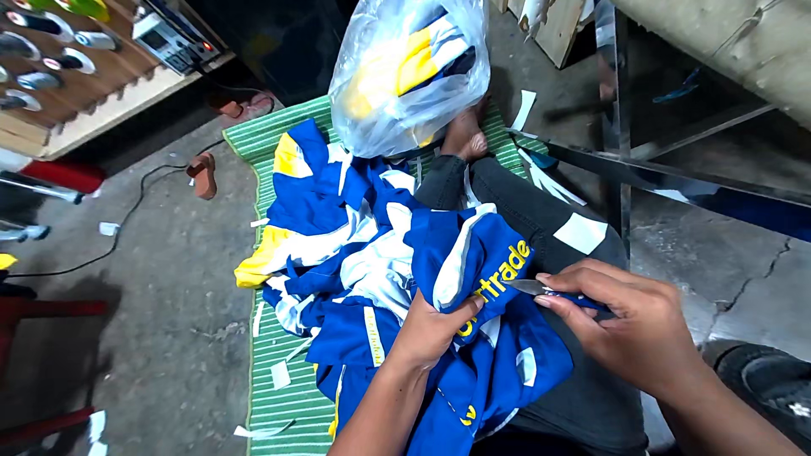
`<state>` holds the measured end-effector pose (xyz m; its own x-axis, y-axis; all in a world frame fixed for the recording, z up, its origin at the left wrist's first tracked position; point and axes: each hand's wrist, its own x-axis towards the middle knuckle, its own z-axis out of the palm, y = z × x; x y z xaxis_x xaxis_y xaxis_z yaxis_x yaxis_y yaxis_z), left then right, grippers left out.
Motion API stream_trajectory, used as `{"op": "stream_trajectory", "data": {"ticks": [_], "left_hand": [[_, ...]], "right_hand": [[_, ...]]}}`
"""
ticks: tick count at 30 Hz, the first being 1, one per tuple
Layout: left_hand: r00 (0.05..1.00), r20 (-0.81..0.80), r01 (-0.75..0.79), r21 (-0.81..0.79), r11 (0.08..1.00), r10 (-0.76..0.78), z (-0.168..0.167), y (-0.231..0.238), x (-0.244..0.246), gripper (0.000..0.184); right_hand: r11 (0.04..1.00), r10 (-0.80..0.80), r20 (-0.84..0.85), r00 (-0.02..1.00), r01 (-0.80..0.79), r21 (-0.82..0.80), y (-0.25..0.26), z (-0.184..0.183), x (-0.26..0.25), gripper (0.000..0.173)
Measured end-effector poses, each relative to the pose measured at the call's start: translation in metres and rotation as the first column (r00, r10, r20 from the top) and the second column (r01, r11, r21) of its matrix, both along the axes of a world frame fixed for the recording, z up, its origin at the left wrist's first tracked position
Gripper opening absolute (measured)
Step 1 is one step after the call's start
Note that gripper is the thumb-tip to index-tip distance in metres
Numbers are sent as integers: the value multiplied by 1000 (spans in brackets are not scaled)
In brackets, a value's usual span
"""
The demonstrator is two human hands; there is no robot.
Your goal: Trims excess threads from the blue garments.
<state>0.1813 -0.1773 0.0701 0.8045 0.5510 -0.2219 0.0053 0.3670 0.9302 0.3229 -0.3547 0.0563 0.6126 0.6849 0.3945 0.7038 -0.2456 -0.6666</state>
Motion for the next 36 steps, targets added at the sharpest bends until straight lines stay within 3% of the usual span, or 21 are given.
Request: {"op": "stream_trajectory", "data": {"ticks": [7, 12, 17, 29, 36], "left_hand": [[999, 22, -24, -29, 999, 24, -2, 0, 0, 28], [999, 46, -22, -47, 999, 24, 1, -2, 3, 21], [998, 8, -55, 1, 998, 55, 2, -7, 5, 25], [1000, -2, -16, 0, 1000, 16, 0, -5, 3, 26], [997, 76, -20, -25, 999, 21, -1, -3, 5, 25]], "right_hand": [[988, -47, -195, 980, 74, 135, -2, -5, 0, 32], [989, -78, -115, 990, 91, 115, -2, -8, -9, 30], [991, 17, -128, 992, 1, 134, -3, -4, -9, 28], [998, 52, 55, 997, -51, -23, -2, 8, 4, 26], [997, 62, -94, 994, -58, 46, -4, 5, 3, 30]]}}
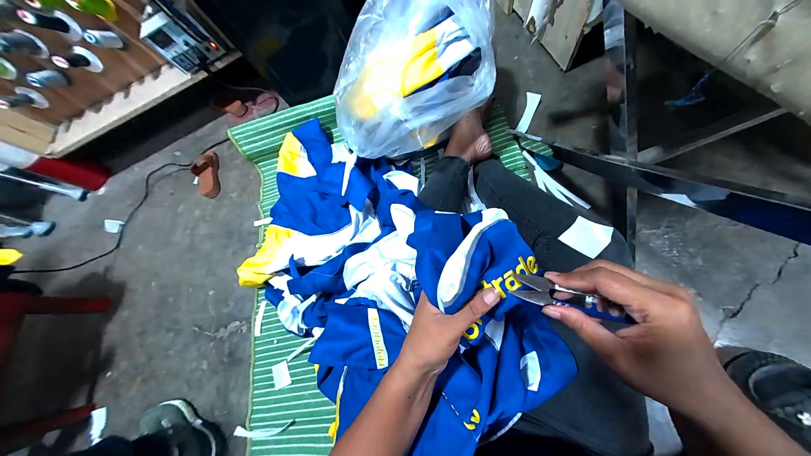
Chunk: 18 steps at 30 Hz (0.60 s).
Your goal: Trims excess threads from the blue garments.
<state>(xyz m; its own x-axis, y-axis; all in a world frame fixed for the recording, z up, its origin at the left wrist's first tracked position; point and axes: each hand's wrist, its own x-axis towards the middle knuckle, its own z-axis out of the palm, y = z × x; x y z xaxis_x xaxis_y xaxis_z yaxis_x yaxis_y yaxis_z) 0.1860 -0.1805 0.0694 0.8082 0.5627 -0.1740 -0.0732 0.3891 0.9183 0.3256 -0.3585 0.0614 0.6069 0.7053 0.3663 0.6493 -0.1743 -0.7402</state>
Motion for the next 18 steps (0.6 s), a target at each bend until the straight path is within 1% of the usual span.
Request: {"op": "stream_trajectory", "data": {"ticks": [3, 7, 10, 13, 18], "left_hand": [[999, -30, -14, 27, 1000, 15, -1, -2, -1, 32], [997, -53, -52, 37, 998, 54, -2, -6, -2, 30], [995, -64, -81, 8, 997, 81, -2, -7, -3, 27], [993, -63, -104, -19, 994, 103, -2, -8, -3, 29], [991, -73, -114, -5, 993, 114, -3, -9, -3, 32]], "right_hand": [[992, -113, 2, 994, 112, 65, -1, -5, -8, 31], [970, -229, 53, 972, 223, 94, 0, -17, -21, 30], [963, -252, 41, 967, 246, 112, 0, -21, -28, 29], [957, -257, 19, 966, 251, 148, 2, -23, -32, 28], [954, -263, 18, 965, 257, 156, 5, -26, -33, 27]]}}
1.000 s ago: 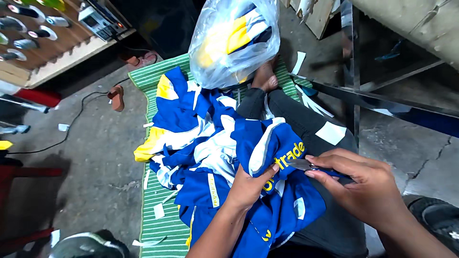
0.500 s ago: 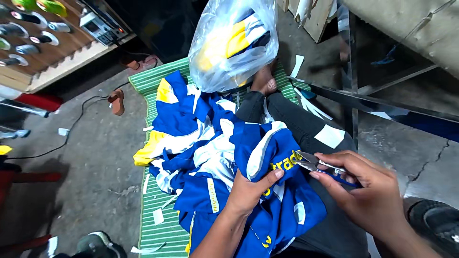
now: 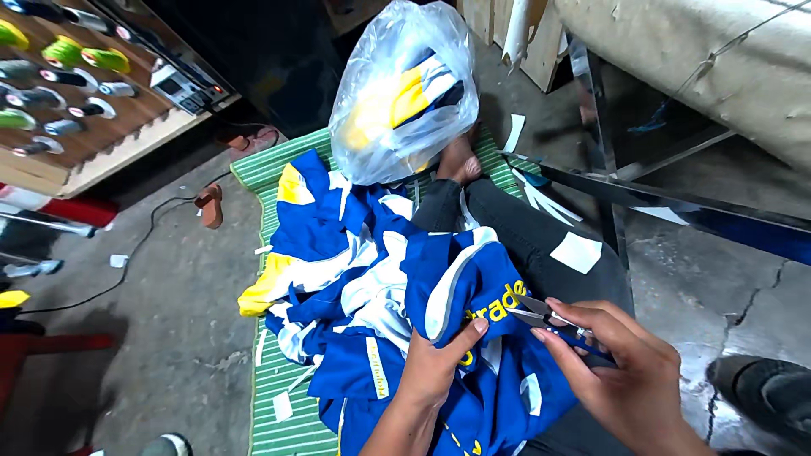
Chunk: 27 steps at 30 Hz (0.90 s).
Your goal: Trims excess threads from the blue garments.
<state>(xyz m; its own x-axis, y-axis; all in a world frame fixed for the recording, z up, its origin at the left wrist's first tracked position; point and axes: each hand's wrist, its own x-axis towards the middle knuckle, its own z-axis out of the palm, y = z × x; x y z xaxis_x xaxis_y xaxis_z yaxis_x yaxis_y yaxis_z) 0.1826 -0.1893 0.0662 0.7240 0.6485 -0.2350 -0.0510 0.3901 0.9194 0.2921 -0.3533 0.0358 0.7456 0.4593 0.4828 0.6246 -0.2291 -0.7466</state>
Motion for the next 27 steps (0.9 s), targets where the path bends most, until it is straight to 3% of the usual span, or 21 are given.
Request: {"op": "stream_trajectory", "data": {"ticks": [13, 21, 25, 27], "left_hand": [[1000, -8, -20, -3, 1000, 20, 0, -3, 0, 31], [998, 40, -56, 7, 998, 56, -1, -4, 2, 29], [998, 37, -46, 0, 999, 46, -1, -4, 2, 29], [998, 30, -49, -2, 999, 49, -1, -4, 1, 30]], "right_hand": [[999, -30, 10, 1000, 30, -15, 2, -1, -2, 27], [994, -31, -138, 990, 44, 96, 17, -3, -11, 29], [991, -121, 49, 991, 118, 59, 21, -9, -12, 27], [993, -102, 23, 994, 101, 55, 21, -8, -11, 28]]}}
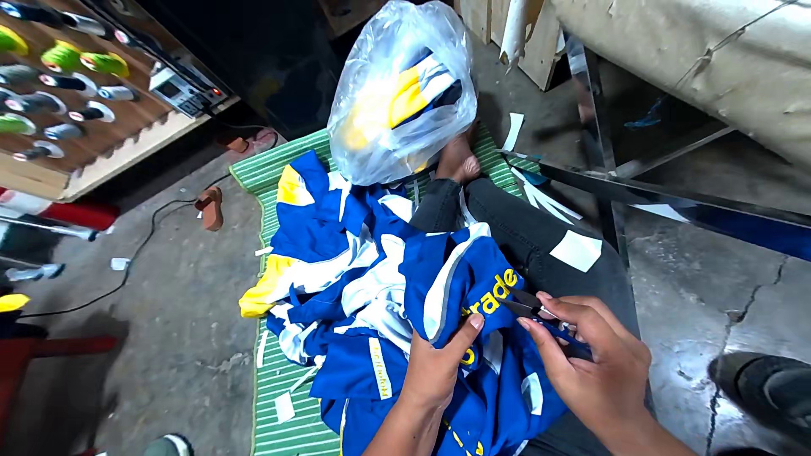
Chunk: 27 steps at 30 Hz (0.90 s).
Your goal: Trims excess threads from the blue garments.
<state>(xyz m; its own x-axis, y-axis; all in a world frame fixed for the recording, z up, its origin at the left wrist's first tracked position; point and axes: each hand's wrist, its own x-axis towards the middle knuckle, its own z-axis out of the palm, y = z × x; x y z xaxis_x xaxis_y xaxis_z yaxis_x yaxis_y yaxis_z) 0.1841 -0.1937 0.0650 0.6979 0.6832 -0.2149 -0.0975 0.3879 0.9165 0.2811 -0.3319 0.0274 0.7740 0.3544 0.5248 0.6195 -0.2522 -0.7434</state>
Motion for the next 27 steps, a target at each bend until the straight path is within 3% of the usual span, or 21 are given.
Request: {"op": "stream_trajectory", "data": {"ticks": [4, 8, 12, 18, 22, 27], "left_hand": [[1000, 16, -2, -5, 1000, 2, -2, 0, 0, 30], [999, 21, 37, -25, 999, -37, -1, 3, -1, 27], [997, 52, 63, -70, 996, -60, -3, 6, -2, 26], [999, 31, 23, -96, 995, -20, 0, 4, -1, 25], [1000, 10, -27, -111, 993, 28, 2, 3, 1, 24], [1000, 11, -20, -117, 993, 21, 1, 3, 1, 26]], "right_hand": [[996, 72, -154, 985, -64, 56, 1, 2, 0, 30], [1000, 19, 11, 1000, -19, -6, 0, -1, 2, 28], [994, 106, -58, 993, -105, 23, 0, -1, 5, 24], [993, 118, 24, 993, -118, -26, 0, -3, 7, 23], [977, 213, -58, 975, -214, -13, -4, 3, 10, 24], [980, 197, -63, 978, -196, 20, -7, 4, 13, 22]]}}
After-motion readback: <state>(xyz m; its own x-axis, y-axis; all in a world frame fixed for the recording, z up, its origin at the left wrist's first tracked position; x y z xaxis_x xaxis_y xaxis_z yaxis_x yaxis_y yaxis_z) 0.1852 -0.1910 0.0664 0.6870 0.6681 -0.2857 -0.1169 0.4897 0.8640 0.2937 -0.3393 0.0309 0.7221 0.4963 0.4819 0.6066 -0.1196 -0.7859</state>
